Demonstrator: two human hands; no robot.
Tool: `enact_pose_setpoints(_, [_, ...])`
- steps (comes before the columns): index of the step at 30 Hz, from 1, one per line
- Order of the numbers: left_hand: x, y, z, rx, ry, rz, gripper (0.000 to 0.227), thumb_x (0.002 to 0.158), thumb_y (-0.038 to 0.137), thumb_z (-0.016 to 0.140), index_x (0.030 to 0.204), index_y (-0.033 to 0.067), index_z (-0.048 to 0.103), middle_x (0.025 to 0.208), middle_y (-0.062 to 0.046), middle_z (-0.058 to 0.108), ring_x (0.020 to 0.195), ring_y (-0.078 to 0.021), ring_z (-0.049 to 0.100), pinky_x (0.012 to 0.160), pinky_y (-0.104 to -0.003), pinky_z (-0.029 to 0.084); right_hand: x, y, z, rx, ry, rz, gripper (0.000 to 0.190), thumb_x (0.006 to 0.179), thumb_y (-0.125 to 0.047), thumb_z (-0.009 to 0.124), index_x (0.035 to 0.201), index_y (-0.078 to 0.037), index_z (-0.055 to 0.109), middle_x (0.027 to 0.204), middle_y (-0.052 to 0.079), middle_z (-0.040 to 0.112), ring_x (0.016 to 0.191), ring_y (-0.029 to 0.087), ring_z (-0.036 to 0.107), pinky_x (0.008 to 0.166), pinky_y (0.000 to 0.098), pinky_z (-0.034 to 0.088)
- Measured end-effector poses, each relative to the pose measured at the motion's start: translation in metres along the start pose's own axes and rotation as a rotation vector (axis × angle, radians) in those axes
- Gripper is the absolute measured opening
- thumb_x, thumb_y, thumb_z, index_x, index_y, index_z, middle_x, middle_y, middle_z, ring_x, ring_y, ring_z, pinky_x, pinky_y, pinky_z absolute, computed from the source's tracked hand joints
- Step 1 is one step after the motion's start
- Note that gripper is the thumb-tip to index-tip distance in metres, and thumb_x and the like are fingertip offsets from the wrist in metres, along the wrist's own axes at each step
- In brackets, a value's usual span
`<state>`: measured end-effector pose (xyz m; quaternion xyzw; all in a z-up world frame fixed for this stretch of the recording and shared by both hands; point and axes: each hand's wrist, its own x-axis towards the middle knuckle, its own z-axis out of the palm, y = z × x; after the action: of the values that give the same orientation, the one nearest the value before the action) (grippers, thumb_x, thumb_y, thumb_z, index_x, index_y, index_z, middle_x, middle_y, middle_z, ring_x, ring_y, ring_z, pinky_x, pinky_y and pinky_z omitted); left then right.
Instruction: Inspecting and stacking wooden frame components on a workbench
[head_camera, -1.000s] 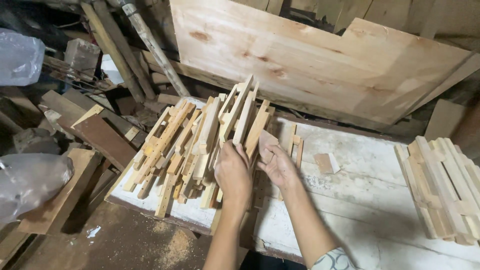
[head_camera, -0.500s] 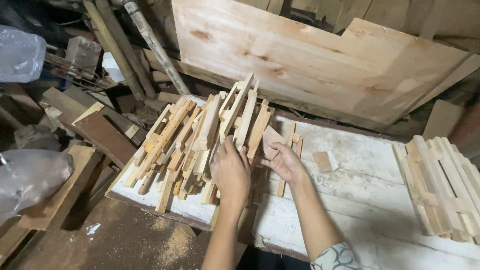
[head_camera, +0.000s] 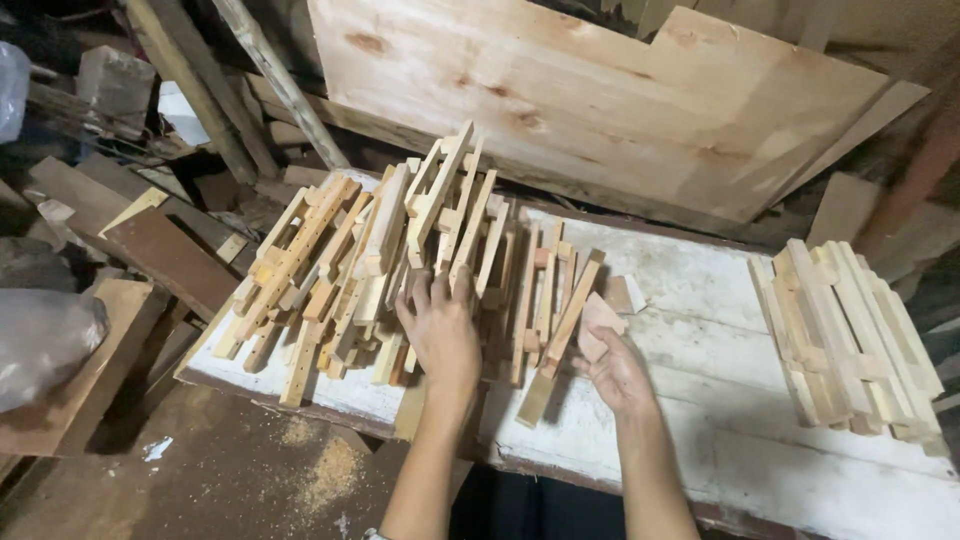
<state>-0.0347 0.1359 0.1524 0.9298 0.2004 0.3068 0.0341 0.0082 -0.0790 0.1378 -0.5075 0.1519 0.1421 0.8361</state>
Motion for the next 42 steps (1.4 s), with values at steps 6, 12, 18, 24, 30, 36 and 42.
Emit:
enact_pose_setpoints(6, [-0.033, 0.017, 0.033, -0.132, 0.226, 0.118, 0.078, 0.07, -0.02, 0.063, 0.138, 0.019, 0.063, 0.146, -0.013, 0.062, 0.148, -0.0345, 0.044, 0.125, -0.065, 0.017, -0.008, -0.001, -0.024, -0.051, 0.111, 0.09, 0.054, 0.095, -0.008, 0.053, 0.147, 0.001, 0.044, 0.159, 0.014, 0.049, 0.134, 0.032, 0.056, 0.114, 0.0586, 0.043])
enact_pose_setpoints(12, [-0.073, 0.051, 0.09, -0.01, -0.158, 0.251, 0.104, 0.061, -0.02, 0.056, 0.154, 0.0204, 0.036, 0.153, -0.017, 0.047, 0.148, -0.0368, 0.038, 0.13, -0.057, 0.012, 0.022, 0.013, -0.057, 0.016, 0.062, 0.055, 0.003, 0.09, -0.006, 0.066, 0.09, -0.003, 0.065, 0.14, 0.017, 0.069, 0.122, 0.036, 0.068, 0.109, 0.0691, 0.046])
enact_pose_setpoints(18, [-0.088, 0.058, 0.101, 0.017, -0.061, 0.177, 0.098, 0.06, -0.013, 0.07, 0.146, 0.0297, 0.05, 0.156, -0.009, 0.049, 0.145, -0.0341, 0.046, 0.12, -0.067, 0.029, 0.034, 0.016, -0.073, -0.034, 0.165, 0.088, 0.033, 0.094, -0.003, 0.063, 0.125, 0.004, 0.066, 0.119, 0.022, 0.073, 0.103, 0.035, 0.069, 0.095, 0.0632, 0.056])
enact_pose_setpoints(24, [-0.096, 0.079, 0.066, 0.032, -0.048, 0.109, 0.102, 0.066, -0.014, 0.054, 0.16, 0.0179, 0.028, 0.17, -0.016, 0.017, 0.158, -0.0396, 0.012, 0.116, -0.078, 0.013, 0.024, 0.012, -0.078, -0.045, 0.213, 0.042, 0.032, 0.09, -0.001, 0.067, 0.12, 0.008, 0.069, 0.111, 0.025, 0.074, 0.098, 0.037, 0.07, 0.081, 0.0608, 0.061])
enact_pose_setpoints(30, [-0.109, 0.101, 0.03, -1.028, -0.518, -0.081, 0.07, 0.098, 0.062, 0.035, 0.142, 0.0105, 0.056, 0.139, -0.015, 0.065, 0.121, -0.0343, 0.067, 0.102, -0.046, 0.055, 0.03, 0.025, -0.109, 0.126, 0.431, -0.083, 0.02, 0.092, -0.002, 0.066, 0.111, 0.0, 0.068, 0.107, 0.014, 0.071, 0.106, 0.033, 0.067, 0.087, 0.0692, 0.059])
enact_pose_setpoints(36, [-0.11, 0.116, 0.061, -1.71, -0.757, -0.899, 0.042, 0.072, 0.002, 0.086, 0.114, 0.0002, 0.082, 0.114, -0.017, 0.086, 0.114, -0.0312, 0.074, 0.101, -0.045, 0.059, 0.007, 0.005, -0.09, 0.241, 0.549, -0.169, 0.042, 0.096, -0.002, 0.054, 0.138, 0.002, 0.058, 0.132, 0.02, 0.065, 0.122, 0.044, 0.062, 0.101, 0.0689, 0.05])
enact_pose_setpoints(42, [-0.074, 0.123, 0.077, -1.986, -0.561, -1.342, 0.03, 0.095, 0.007, 0.061, 0.122, -0.0052, 0.064, 0.114, -0.03, 0.072, 0.093, -0.0346, 0.067, 0.095, -0.043, 0.056, 0.005, 0.004, -0.151, -0.157, 0.435, -0.144, 0.05, 0.097, -0.014, 0.053, 0.144, 0.004, 0.058, 0.127, 0.029, 0.071, 0.105, 0.048, 0.071, 0.086, 0.0556, 0.059])
